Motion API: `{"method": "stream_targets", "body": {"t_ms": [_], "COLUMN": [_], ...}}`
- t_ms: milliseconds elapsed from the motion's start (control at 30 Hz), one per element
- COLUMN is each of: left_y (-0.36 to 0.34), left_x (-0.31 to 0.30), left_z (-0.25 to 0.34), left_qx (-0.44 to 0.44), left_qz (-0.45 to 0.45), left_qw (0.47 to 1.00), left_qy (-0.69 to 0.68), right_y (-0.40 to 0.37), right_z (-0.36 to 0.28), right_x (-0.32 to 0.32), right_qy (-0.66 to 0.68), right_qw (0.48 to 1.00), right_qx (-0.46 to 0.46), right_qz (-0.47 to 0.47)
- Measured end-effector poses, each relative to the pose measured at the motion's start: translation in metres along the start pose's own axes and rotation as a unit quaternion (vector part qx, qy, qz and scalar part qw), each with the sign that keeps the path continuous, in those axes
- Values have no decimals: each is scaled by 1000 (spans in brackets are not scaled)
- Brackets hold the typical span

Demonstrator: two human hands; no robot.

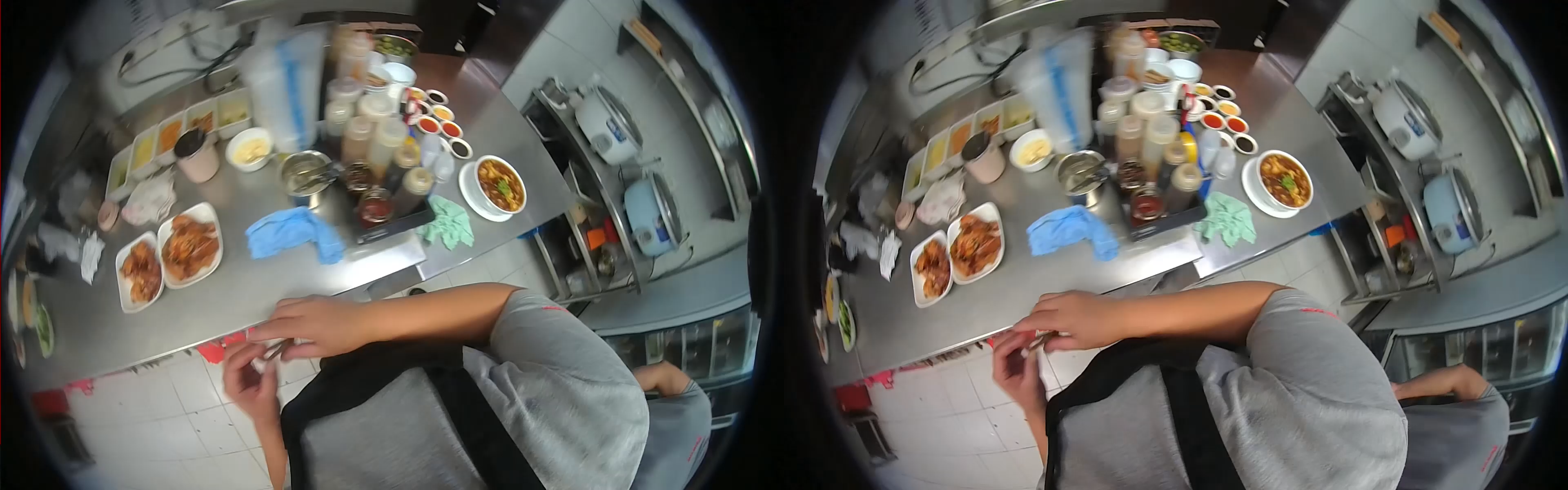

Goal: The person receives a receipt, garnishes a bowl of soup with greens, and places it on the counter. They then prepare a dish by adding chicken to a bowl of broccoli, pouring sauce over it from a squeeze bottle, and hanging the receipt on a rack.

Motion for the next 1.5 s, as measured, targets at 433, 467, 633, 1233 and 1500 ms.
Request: {"method": "stream_targets", "body": {"t_ms": [433,467,633,1233,1500], "left_y": [-4,1,34,42,40], "left_x": [521,538,566,601,599], "left_z": [-137,-149,-197,-166,-166], "left_qx": [-315,-295,-293,-288,-297], "left_qz": [-321,-291,-223,-319,-292], "left_qw": [892,910,927,896,902], "left_qy": [-29,21,76,110,117], "right_y": [-557,-592,-614,-604,-594], "right_z": [35,61,144,115,134], "right_x": [-494,-493,-442,-415,-472], "right_qy": [-149,-111,44,14,-205], "right_qw": [678,666,618,741,787], "right_qx": [244,275,354,417,433], "right_qz": [678,685,700,527,389]}}
Point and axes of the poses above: each hand's wrist, its own y-axis towards the middle knuckle, its own x-axis out of the palm, z = x × y, the point moved 8 cm from there along y, towards the middle knuckle, and after that the axes turned 13 degrees about -x, right-handed, at the moved point
